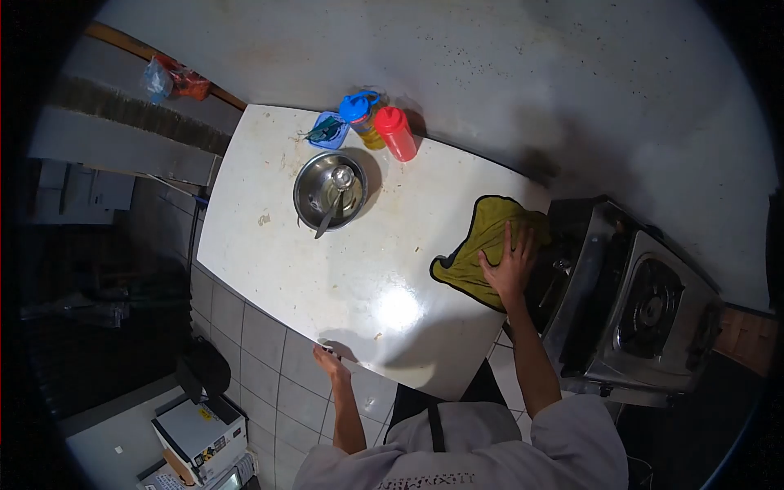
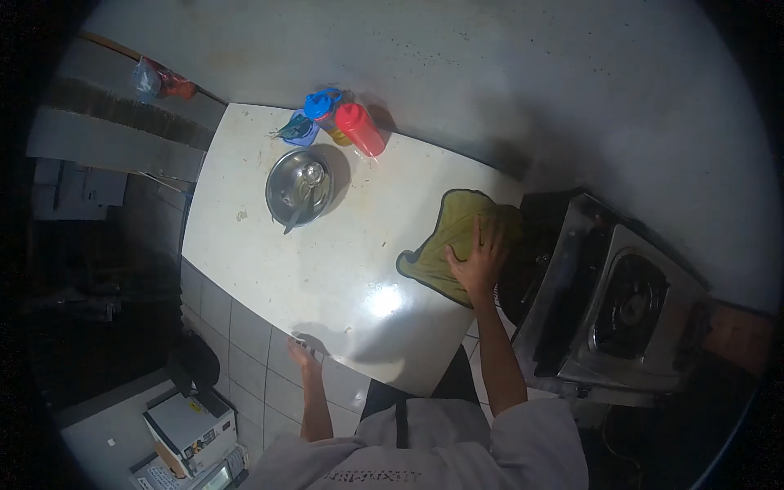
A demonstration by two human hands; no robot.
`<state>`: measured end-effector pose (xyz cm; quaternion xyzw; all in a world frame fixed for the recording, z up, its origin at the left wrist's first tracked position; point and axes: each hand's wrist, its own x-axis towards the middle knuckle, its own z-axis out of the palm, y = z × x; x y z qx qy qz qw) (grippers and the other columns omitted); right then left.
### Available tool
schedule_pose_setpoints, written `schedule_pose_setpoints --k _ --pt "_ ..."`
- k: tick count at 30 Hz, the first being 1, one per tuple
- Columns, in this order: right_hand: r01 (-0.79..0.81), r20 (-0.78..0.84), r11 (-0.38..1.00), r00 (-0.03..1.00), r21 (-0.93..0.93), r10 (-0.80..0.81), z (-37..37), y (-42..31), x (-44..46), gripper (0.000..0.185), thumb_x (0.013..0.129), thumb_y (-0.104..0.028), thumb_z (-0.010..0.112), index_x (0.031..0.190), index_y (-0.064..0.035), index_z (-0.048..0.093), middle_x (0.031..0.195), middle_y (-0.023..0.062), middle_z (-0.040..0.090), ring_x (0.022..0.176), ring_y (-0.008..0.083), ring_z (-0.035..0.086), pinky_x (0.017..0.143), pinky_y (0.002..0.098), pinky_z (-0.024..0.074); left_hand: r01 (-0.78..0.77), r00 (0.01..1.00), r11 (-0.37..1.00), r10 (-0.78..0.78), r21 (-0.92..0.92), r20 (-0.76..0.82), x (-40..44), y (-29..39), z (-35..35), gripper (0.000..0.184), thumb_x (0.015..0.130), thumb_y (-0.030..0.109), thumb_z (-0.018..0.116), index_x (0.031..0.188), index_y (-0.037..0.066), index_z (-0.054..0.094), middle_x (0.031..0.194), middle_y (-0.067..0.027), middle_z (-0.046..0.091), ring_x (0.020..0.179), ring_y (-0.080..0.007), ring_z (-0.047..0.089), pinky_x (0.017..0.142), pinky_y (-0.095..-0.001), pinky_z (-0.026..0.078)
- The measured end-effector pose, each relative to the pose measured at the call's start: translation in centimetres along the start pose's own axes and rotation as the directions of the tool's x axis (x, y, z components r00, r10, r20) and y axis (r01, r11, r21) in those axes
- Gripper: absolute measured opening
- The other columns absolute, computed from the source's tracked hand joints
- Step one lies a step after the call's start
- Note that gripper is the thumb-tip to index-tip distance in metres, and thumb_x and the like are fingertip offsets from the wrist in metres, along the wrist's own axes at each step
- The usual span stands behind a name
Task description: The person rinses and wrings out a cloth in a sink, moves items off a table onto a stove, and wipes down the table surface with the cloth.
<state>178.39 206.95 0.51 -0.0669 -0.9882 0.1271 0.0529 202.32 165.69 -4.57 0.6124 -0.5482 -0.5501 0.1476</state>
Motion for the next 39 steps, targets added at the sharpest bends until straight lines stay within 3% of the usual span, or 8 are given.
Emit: schedule_pose_setpoints --k 5,8,19,22,24,27,31,39 --pt "0.032 -0.028 0.999 0.999 0.013 -0.031 0.2 0.5 0.8 0.092 0.075 -0.056 0.070 0.151 -0.0198 0.032 0.155 0.0195 0.027 0.143 0.0405 0.026 0.105 0.0639 0.0305 0.176 0.963 0.947 -0.222 -0.270 -0.151 -0.7 1.0 3.1 0.060 0.103 0.045 0.032 0.137 -0.003 0.042 0.133 -0.0180 0.050 0.119 -0.0314 0.051 0.097 -0.0459 0.045" --pt "0.040 -0.041 0.998 0.998 0.040 -0.038 1.0 0.9 1.6 0.093 0.075 -0.056 0.070 0.152 -0.0213 0.031 0.155 0.0179 0.027 0.143 0.0389 0.026 0.105 0.0638 0.0310 0.089 0.987 0.942 -0.127 -0.324 -0.098 -0.3 -0.3 3.2 0.059 0.103 0.044 0.034 0.134 -0.006 0.044 0.131 -0.0193 0.051 0.114 -0.0326 0.054 0.093 -0.0440 0.049" --pt "0.019 0.034 1.000 0.999 -0.006 -0.019 1.6 0.9 2.4 0.090 0.079 -0.057 0.065 0.152 -0.0192 0.029 0.157 0.0162 0.024 0.143 0.0384 0.024 0.108 0.0689 0.0218 0.073 0.973 0.970 -0.120 -0.233 -0.196 1.6 -1.9 3.1 0.064 0.102 0.048 0.040 0.138 -0.004 0.043 0.143 -0.0189 0.044 0.124 -0.0349 0.049 0.102 -0.0446 0.044" --pt "0.045 0.014 0.998 0.999 -0.048 -0.044 1.5 0.3 2.4 0.086 0.082 -0.057 0.061 0.153 -0.0203 0.027 0.157 0.0171 0.022 0.145 0.0381 0.019 0.109 0.0704 0.0180 0.028 0.962 0.989 -0.066 -0.144 -0.266 2.9 -2.5 2.7 0.067 0.102 0.052 0.036 0.131 -0.007 0.049 0.131 -0.0191 0.055 0.109 -0.0314 0.055 0.094 -0.0403 0.046" --pt "0.014 0.109 0.996 0.994 -0.092 -0.004 1.0 -0.5 1.8 0.085 0.085 -0.058 0.056 0.154 -0.0196 0.025 0.158 0.0183 0.020 0.147 0.0383 0.014 0.110 0.0711 0.0139 -0.069 0.983 0.990 0.089 0.122 -0.162 3.1 -2.2 2.2 0.072 0.102 0.055 0.033 0.116 -0.013 0.055 0.103 -0.0184 0.063 0.086 -0.0278 0.052 0.081 -0.0391 0.045" --pt "0.093 0.165 0.992 0.983 -0.087 -0.077 0.4 -2.2 1.3 0.086 0.085 -0.058 0.054 0.155 -0.0180 0.022 0.159 0.0188 0.016 0.148 0.0391 0.010 0.111 0.0712 0.0109 -0.210 0.927 0.954 0.264 0.216 -0.266 2.6 -2.2 3.1 0.076 0.103 0.055 0.030 0.099 -0.017 0.055 0.080 -0.0163 0.058 0.073 -0.0253 0.041 0.071 -0.0409 0.041" --pt "0.222 0.220 0.971 0.955 -0.089 -0.199 0.6 -3.1 3.3 0.086 0.086 -0.057 0.054 0.155 -0.0173 0.021 0.160 0.0183 0.015 0.148 0.0373 0.010 0.111 0.0697 0.0129 -0.298 0.889 0.930 0.353 0.216 -0.292 3.7 -3.1 3.4 0.075 0.104 0.053 0.029 0.092 -0.018 0.053 0.076 -0.0158 0.052 0.071 -0.0242 0.039 0.069 -0.0409 0.041" --pt "0.341 0.168 0.938 0.922 0.069 -0.348 2.6 -0.4 11.6 0.082 0.090 -0.051 0.053 0.152 -0.0056 0.024 0.157 0.0198 0.022 0.147 0.0322 0.017 0.116 0.0500 0.0220 -0.316 0.885 0.906 0.388 0.280 -0.257 0.7 -0.4 4.5 0.076 0.104 0.052 0.028 0.085 -0.016 0.055 0.070 -0.0137 0.051 0.067 -0.0233 0.039 0.064 -0.0391 0.041"
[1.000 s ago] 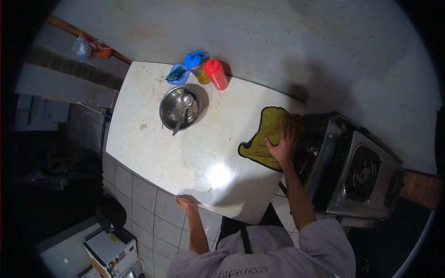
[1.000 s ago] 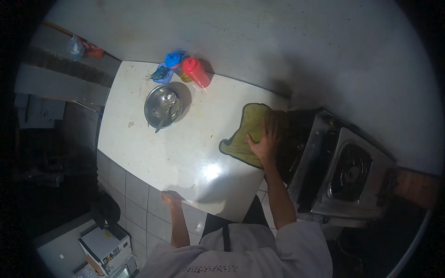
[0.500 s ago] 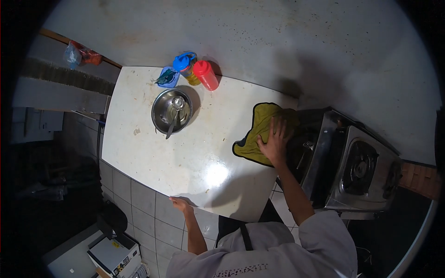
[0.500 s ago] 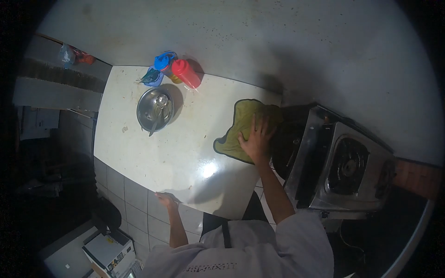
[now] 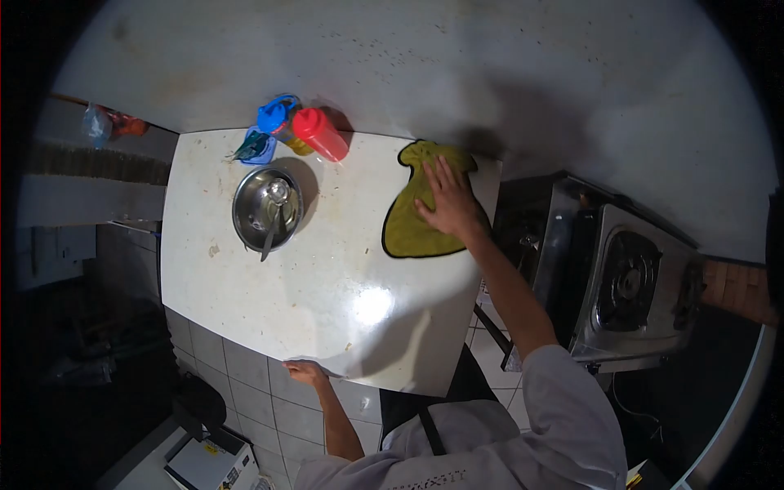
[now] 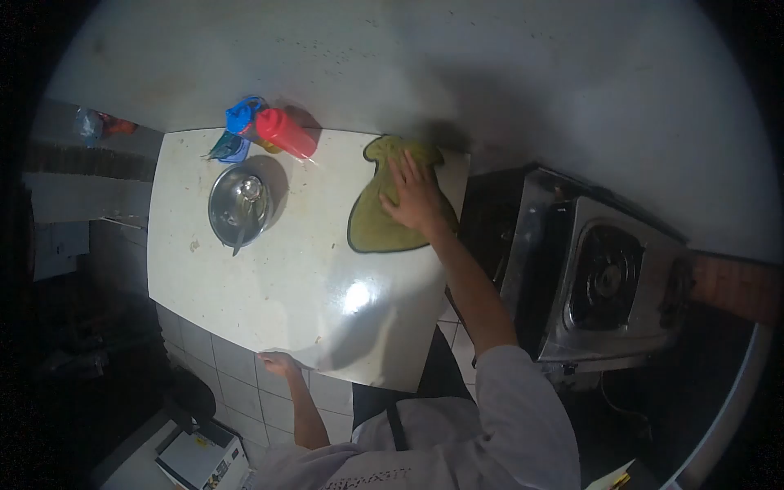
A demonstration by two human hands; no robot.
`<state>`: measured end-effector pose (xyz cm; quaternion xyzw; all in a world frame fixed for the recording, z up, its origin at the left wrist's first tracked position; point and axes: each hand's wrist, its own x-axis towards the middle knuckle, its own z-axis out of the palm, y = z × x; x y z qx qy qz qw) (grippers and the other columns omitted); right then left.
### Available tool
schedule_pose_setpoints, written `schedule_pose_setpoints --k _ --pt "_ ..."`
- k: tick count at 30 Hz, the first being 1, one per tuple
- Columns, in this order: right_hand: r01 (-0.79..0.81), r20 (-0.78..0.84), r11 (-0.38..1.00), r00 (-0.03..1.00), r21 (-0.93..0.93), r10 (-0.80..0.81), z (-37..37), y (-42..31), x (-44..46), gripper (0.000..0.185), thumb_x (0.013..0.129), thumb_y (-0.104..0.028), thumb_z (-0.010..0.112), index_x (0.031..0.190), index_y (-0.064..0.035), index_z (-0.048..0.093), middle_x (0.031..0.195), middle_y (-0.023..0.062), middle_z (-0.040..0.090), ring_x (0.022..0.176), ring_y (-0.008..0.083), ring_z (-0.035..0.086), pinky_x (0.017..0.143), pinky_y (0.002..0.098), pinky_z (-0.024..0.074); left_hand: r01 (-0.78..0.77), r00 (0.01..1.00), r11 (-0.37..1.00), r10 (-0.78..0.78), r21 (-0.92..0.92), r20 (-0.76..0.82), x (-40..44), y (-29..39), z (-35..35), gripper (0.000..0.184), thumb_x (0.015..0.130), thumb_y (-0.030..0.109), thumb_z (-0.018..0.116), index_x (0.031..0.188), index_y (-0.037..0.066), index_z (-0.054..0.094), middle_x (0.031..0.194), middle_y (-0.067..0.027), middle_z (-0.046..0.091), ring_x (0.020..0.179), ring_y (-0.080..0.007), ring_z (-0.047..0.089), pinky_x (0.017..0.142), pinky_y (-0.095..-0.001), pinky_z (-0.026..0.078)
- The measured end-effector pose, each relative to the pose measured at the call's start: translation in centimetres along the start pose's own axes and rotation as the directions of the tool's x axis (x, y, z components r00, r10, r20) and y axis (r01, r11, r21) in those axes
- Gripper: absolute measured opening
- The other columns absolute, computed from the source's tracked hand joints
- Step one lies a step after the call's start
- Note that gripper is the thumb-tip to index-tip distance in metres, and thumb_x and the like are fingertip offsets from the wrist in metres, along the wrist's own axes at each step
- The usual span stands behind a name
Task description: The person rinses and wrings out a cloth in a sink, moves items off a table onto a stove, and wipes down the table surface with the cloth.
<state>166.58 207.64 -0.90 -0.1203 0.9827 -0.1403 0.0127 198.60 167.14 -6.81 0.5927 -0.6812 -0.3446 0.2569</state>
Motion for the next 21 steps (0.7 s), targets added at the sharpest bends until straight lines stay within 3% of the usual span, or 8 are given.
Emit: schedule_pose_setpoints --k 4,8,10,12,13,15,16,21 --pt "-0.060 -0.074 0.998 0.995 0.020 0.062 0.8 2.0 0.2 0.077 0.091 -0.047 0.054 0.150 -0.0048 0.026 0.153 0.0214 0.029 0.145 0.0333 0.023 0.115 0.0506 0.0233 -0.003 1.000 0.996 0.004 0.094 -0.006 1.9 -2.6 -0.2 0.075 0.104 0.051 0.029 0.089 -0.017 0.057 0.073 -0.0175 0.057 0.066 -0.0263 0.043 0.064 -0.0409 0.042" --pt "-0.261 -0.226 0.965 0.938 0.035 0.262 0.9 1.4 -2.4 0.075 0.091 -0.043 0.056 0.147 0.0004 0.031 0.149 0.0246 0.034 0.142 0.0377 0.027 0.115 0.0532 0.0226 0.017 0.999 0.985 -0.009 0.170 -0.049 2.2 -2.7 0.0 0.072 0.102 0.050 0.031 0.098 -0.016 0.061 0.080 -0.0279 0.063 0.067 -0.0329 0.051 0.065 -0.0459 0.043" --pt "-0.343 -0.311 0.939 0.890 0.024 0.333 1.0 0.5 -4.4 0.073 0.091 -0.041 0.055 0.143 0.0050 0.034 0.146 0.0282 0.035 0.141 0.0417 0.026 0.116 0.0555 0.0199 -0.012 0.998 0.987 0.021 0.158 -0.060 2.0 -2.5 0.2 0.073 0.102 0.050 0.031 0.093 -0.016 0.060 0.076 -0.0273 0.061 0.065 -0.0325 0.050 0.063 -0.0473 0.042" --pt "-0.368 -0.271 0.930 0.896 -0.015 0.351 1.5 -1.0 -7.3 0.073 0.091 -0.042 0.052 0.144 0.0054 0.034 0.149 0.0278 0.033 0.143 0.0403 0.023 0.117 0.0551 0.0171 -0.070 0.997 0.983 0.074 0.170 -0.015 1.0 -1.2 -0.3 0.072 0.103 0.049 0.030 0.078 -0.015 0.054 0.065 -0.0258 0.055 0.059 -0.0335 0.044 0.060 -0.0508 0.037" --pt "-0.391 -0.237 0.919 0.899 -0.054 0.369 1.4 -1.8 -8.5 0.073 0.092 -0.043 0.049 0.144 0.0058 0.033 0.151 0.0273 0.030 0.145 0.0389 0.020 0.118 0.0548 0.0143 -0.071 0.997 0.984 0.073 0.161 -0.008 0.8 -0.6 -0.1 0.072 0.103 0.049 0.030 0.078 -0.015 0.054 0.065 -0.0258 0.055 0.059 -0.0335 0.044 0.060 -0.0508 0.037" --pt "-0.398 -0.164 0.914 0.910 -0.076 0.382 1.3 -4.0 -11.6 0.074 0.092 -0.044 0.047 0.145 0.0057 0.033 0.151 0.0275 0.029 0.146 0.0386 0.018 0.118 0.0552 0.0132 -0.116 0.985 0.976 0.137 0.184 -0.106 0.1 0.0 0.1 0.071 0.103 0.048 0.029 0.073 -0.012 0.050 0.063 -0.0262 0.053 0.057 -0.0374 0.042 0.059 -0.0510 0.036" --pt "-0.403 -0.080 0.911 0.914 -0.089 0.397 1.3 -5.5 -13.4 0.074 0.092 -0.045 0.045 0.145 0.0057 0.033 0.152 0.0278 0.028 0.146 0.0382 0.017 0.118 0.0557 0.0122 -0.116 0.985 0.976 0.137 0.184 -0.103 0.0 0.0 -0.2 0.071 0.103 0.048 0.029 0.073 -0.012 0.050 0.063 -0.0262 0.053 0.057 -0.0374 0.042 0.059 -0.0510 0.036" --pt "-0.322 -0.058 0.947 0.945 -0.005 0.321 2.7 -11.2 -21.4 0.074 0.092 -0.044 0.045 0.144 0.0068 0.034 0.152 0.0282 0.027 0.146 0.0400 0.016 0.116 0.0591 0.0126 -0.127 0.980 0.974 0.153 0.186 -0.128 -0.8 1.5 0.0 0.068 0.104 0.044 0.029 0.075 -0.012 0.053 0.065 -0.0287 0.055 0.060 -0.0433 0.047 0.061 -0.0521 0.038"
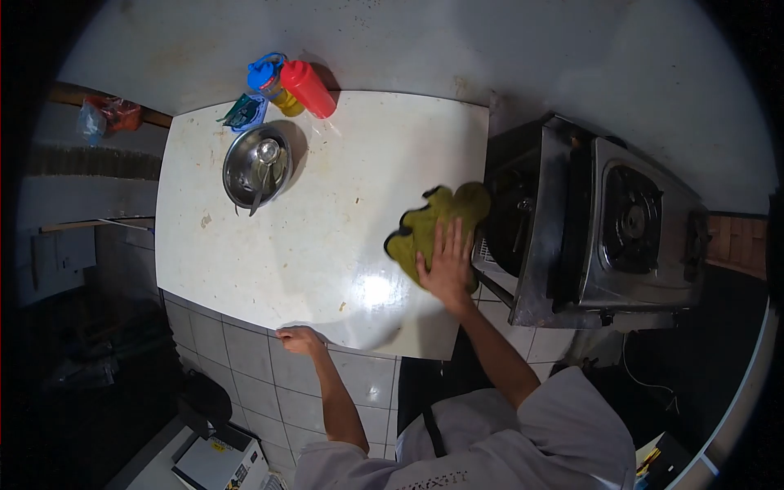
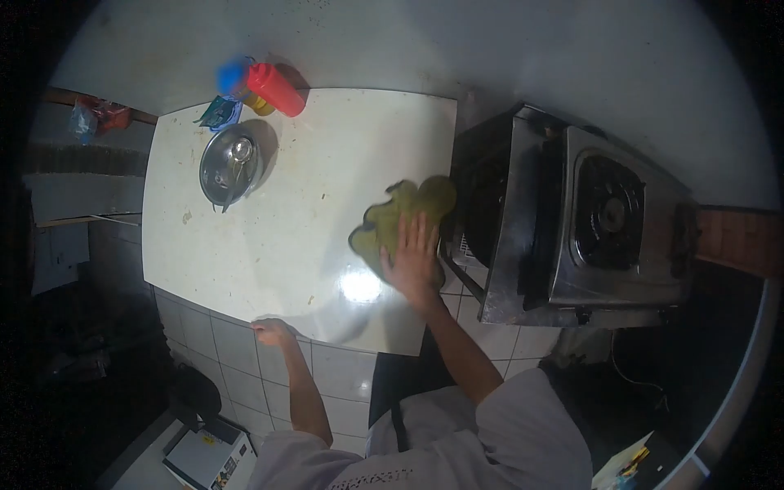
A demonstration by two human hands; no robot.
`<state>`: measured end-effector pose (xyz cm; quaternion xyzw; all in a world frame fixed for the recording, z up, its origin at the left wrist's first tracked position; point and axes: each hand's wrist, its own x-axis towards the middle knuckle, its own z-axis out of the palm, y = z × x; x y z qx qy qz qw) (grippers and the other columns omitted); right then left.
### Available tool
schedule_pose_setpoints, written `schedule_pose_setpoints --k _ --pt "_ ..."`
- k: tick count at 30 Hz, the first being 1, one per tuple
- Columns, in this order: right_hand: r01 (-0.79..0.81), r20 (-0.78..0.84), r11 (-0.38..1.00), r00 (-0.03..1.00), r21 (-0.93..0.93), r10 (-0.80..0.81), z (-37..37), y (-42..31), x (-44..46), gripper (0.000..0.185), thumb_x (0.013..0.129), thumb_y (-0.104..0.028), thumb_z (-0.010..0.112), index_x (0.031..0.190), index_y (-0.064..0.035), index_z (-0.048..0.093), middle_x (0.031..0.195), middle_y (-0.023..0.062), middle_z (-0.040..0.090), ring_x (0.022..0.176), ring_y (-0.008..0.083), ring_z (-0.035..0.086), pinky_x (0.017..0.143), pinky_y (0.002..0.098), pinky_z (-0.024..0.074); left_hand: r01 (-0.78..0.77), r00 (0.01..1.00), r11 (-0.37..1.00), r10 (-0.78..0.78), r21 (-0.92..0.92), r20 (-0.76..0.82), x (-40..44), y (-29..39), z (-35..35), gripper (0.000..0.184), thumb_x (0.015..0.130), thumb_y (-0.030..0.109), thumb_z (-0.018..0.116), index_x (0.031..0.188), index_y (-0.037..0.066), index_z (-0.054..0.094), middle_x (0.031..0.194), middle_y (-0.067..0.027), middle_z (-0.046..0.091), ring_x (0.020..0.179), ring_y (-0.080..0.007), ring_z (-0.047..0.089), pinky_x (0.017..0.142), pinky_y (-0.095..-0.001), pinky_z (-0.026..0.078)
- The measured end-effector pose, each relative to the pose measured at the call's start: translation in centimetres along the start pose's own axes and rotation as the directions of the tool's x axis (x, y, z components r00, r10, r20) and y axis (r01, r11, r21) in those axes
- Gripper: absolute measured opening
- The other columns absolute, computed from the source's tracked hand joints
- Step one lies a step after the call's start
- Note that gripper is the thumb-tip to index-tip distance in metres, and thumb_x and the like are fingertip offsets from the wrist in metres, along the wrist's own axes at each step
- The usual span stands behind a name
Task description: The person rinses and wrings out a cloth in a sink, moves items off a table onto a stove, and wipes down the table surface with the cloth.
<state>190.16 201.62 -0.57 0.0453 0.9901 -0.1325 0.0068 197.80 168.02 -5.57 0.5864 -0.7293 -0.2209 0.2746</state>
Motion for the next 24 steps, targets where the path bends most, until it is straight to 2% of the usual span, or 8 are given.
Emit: schedule_pose_setpoints --k 9,11,15,17,19,20,23,24 --pt "0.056 0.127 0.996 0.990 0.073 -0.065 -0.3 -1.7 -12.2 0.079 0.086 -0.048 0.054 0.145 0.0007 0.037 0.155 0.0247 0.023 0.146 0.0392 0.016 0.114 0.0655 0.0113 0.120 0.987 0.983 -0.104 -0.139 0.120 0.4 -1.8 0.2 0.069 0.104 0.047 0.033 0.092 -0.017 0.057 0.077 -0.0295 0.060 0.066 -0.0388 0.051 0.067 -0.0487 0.043" --pt "0.058 0.129 0.997 0.990 0.044 -0.064 -0.8 -1.6 -11.2 0.079 0.085 -0.050 0.055 0.145 0.0000 0.038 0.156 0.0238 0.023 0.146 0.0394 0.016 0.113 0.0664 0.0112 0.186 0.979 0.939 -0.153 -0.289 0.131 0.5 -2.3 0.7 0.068 0.104 0.048 0.033 0.102 -0.015 0.056 0.087 -0.0245 0.064 0.073 -0.0340 0.054 0.072 -0.0459 0.044" --pt "0.015 0.086 1.000 0.996 0.019 -0.017 -0.9 -0.4 -6.5 0.081 0.085 -0.051 0.056 0.147 -0.0036 0.035 0.157 0.0216 0.021 0.146 0.0393 0.016 0.112 0.0667 0.0152 0.362 0.927 0.848 -0.283 -0.388 0.245 -0.1 -7.0 0.9 0.065 0.104 0.048 0.032 0.110 -0.013 0.055 0.093 -0.0183 0.065 0.076 -0.0308 0.056 0.072 -0.0436 0.045" --pt "0.002 0.054 0.999 0.999 0.034 -0.004 -0.7 0.4 -3.6 0.081 0.086 -0.051 0.055 0.148 -0.0050 0.033 0.157 0.0210 0.020 0.146 0.0391 0.016 0.112 0.0664 0.0169 0.479 0.829 0.807 -0.285 -0.347 0.481 -3.8 -7.0 -1.1 0.063 0.104 0.047 0.030 0.121 -0.010 0.051 0.101 -0.0161 0.064 0.086 -0.0292 0.058 0.079 -0.0408 0.047" --pt "0.026 -0.028 0.999 0.999 -0.032 -0.027 -0.6 1.6 0.2 0.080 0.087 -0.051 0.055 0.150 -0.0068 0.031 0.157 0.0209 0.021 0.146 0.0393 0.017 0.112 0.0653 0.0185 0.645 0.704 0.693 -0.375 -0.323 0.603 -8.4 -1.6 -5.0 0.062 0.105 0.045 0.028 0.127 -0.009 0.048 0.117 -0.0162 0.058 0.103 -0.0272 0.056 0.093 -0.0372 0.044" --pt "0.030 -0.027 0.999 0.999 -0.033 -0.031 -0.5 1.9 1.9 0.080 0.087 -0.051 0.055 0.150 -0.0068 0.031 0.157 0.0209 0.021 0.146 0.0393 0.017 0.112 0.0653 0.0185 0.647 0.703 0.690 -0.378 -0.323 0.602 -9.2 -2.4 -4.7 0.062 0.105 0.045 0.028 0.127 -0.009 0.048 0.117 -0.0162 0.058 0.103 -0.0272 0.056 0.093 -0.0372 0.044" --pt "0.033 -0.091 0.997 0.995 -0.073 -0.040 -0.6 3.6 7.0 0.080 0.087 -0.051 0.056 0.148 -0.0043 0.032 0.154 0.0217 0.026 0.145 0.0394 0.018 0.113 0.0637 0.0175 0.571 0.783 0.685 -0.287 -0.454 0.552 -12.3 -6.2 -2.5 0.067 0.105 0.046 0.026 0.137 -0.012 0.038 0.142 -0.0216 0.042 0.126 -0.0294 0.044 0.109 -0.0373 0.032" --pt "0.024 -0.110 0.997 0.993 -0.079 -0.033 -0.3 4.2 8.7 0.082 0.087 -0.051 0.056 0.149 -0.0049 0.029 0.155 0.0220 0.024 0.146 0.0394 0.017 0.113 0.0632 0.0184 0.575 0.780 0.682 -0.290 -0.451 0.554 -13.0 -5.5 -2.3 0.067 0.105 0.046 0.026 0.137 -0.012 0.038 0.142 -0.0216 0.042 0.126 -0.0294 0.044 0.109 -0.0373 0.032"
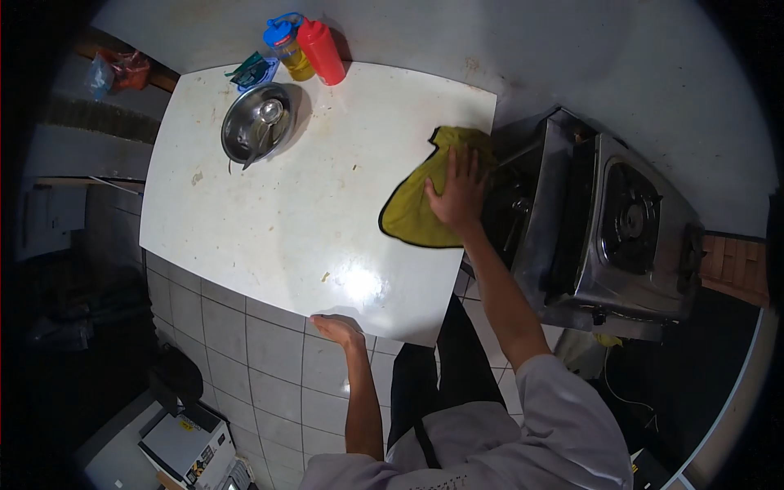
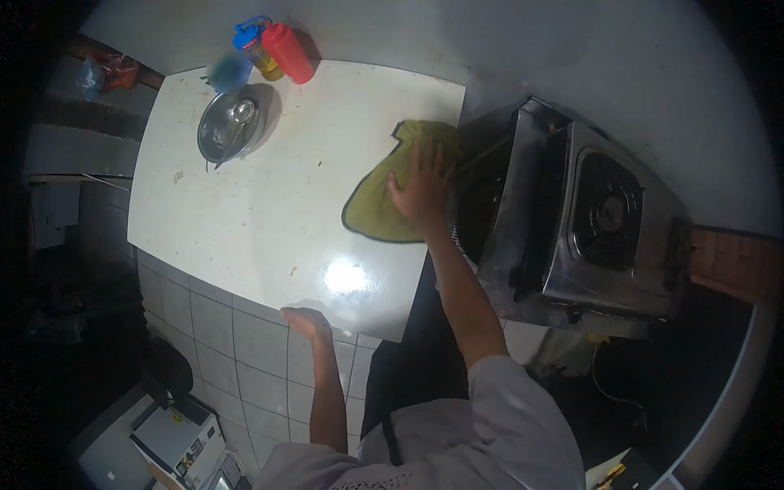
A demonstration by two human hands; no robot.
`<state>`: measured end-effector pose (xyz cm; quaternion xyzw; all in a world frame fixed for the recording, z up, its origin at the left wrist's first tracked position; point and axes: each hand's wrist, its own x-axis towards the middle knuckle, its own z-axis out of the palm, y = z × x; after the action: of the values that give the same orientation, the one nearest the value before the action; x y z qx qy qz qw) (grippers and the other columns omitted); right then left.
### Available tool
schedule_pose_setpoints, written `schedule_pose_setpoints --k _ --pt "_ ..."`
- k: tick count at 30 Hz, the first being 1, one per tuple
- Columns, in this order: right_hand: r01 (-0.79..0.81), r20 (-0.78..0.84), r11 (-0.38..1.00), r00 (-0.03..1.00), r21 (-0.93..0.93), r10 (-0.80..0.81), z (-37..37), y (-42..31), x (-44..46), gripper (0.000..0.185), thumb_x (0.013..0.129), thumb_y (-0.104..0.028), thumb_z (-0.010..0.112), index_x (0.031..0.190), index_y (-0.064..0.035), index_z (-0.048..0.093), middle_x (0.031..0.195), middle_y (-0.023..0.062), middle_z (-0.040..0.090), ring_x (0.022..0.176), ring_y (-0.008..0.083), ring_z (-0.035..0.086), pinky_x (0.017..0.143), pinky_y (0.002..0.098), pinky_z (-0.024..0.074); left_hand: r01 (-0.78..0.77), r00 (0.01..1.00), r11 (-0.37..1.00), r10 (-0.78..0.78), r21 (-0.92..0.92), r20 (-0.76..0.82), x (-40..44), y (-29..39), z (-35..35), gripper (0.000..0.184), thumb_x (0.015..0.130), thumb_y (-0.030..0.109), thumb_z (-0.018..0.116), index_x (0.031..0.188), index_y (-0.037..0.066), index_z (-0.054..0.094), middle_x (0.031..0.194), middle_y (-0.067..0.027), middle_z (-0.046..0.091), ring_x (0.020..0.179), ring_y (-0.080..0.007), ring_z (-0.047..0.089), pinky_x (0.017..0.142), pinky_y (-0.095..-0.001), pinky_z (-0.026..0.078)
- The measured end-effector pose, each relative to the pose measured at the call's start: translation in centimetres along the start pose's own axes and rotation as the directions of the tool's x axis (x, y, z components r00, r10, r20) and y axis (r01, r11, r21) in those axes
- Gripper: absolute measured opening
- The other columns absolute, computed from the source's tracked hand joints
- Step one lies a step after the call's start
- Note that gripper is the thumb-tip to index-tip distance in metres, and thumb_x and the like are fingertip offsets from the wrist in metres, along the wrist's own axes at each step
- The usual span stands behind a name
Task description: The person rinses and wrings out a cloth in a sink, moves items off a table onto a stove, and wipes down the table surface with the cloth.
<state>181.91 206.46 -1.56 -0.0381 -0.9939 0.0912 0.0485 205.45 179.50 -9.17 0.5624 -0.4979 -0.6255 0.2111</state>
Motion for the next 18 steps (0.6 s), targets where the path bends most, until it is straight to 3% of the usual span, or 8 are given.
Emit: schedule_pose_setpoints --k 2,5,10,17,18 --pt "0.000 -0.018 1.000 1.000 -0.008 0.000 0.6 0.7 2.9 0.084 0.088 -0.052 0.056 0.151 -0.0054 0.026 0.156 0.0222 0.023 0.146 0.0395 0.016 0.113 0.0626 0.0194 -0.065 0.986 0.998 0.069 0.027 -0.152 -1.6 1.3 1.7 0.071 0.105 0.048 0.025 0.140 -0.014 0.033 0.145 -0.0239 0.039 0.130 -0.0305 0.042 0.112 -0.0373 0.029" --pt "-0.017 -0.059 1.000 0.998 0.007 0.017 1.3 2.0 6.9 0.084 0.087 -0.052 0.057 0.148 -0.0006 0.028 0.153 0.0250 0.027 0.145 0.0396 0.018 0.114 0.0616 0.0197 -0.120 0.985 0.993 0.121 0.020 -0.126 -3.1 2.9 2.5 0.073 0.105 0.050 0.025 0.140 -0.014 0.033 0.145 -0.0245 0.039 0.129 -0.0301 0.042 0.113 -0.0367 0.028" --pt "0.119 -0.225 0.991 0.966 -0.059 -0.130 2.4 3.9 12.2 0.083 0.085 -0.049 0.060 0.140 0.0082 0.035 0.144 0.0340 0.034 0.139 0.0435 0.030 0.113 0.0570 0.0254 -0.113 0.981 0.989 0.126 0.096 -0.147 -2.0 1.4 1.4 0.073 0.105 0.050 0.024 0.139 -0.015 0.033 0.144 -0.0254 0.040 0.128 -0.0297 0.042 0.112 -0.0361 0.029" --pt "0.176 -0.234 0.984 0.957 0.002 -0.170 3.7 3.5 14.8 0.079 0.084 -0.045 0.062 0.138 0.0089 0.040 0.140 0.0361 0.038 0.135 0.0452 0.035 0.110 0.0544 0.0303 -0.239 0.952 0.948 0.271 0.212 -0.142 -1.9 0.2 0.9 0.070 0.106 0.047 0.024 0.135 -0.015 0.038 0.137 -0.0240 0.046 0.122 -0.0280 0.046 0.108 -0.0358 0.032" --pt "0.244 -0.242 0.970 0.942 0.011 -0.234 4.0 3.1 15.1 0.077 0.085 -0.043 0.062 0.139 0.0077 0.039 0.141 0.0352 0.038 0.135 0.0448 0.035 0.110 0.0542 0.0312 -0.234 0.952 0.949 0.268 0.211 -0.151 -2.2 0.6 1.2 0.070 0.106 0.047 0.024 0.135 -0.015 0.038 0.137 -0.0240 0.046 0.122 -0.0280 0.046 0.108 -0.0358 0.032"
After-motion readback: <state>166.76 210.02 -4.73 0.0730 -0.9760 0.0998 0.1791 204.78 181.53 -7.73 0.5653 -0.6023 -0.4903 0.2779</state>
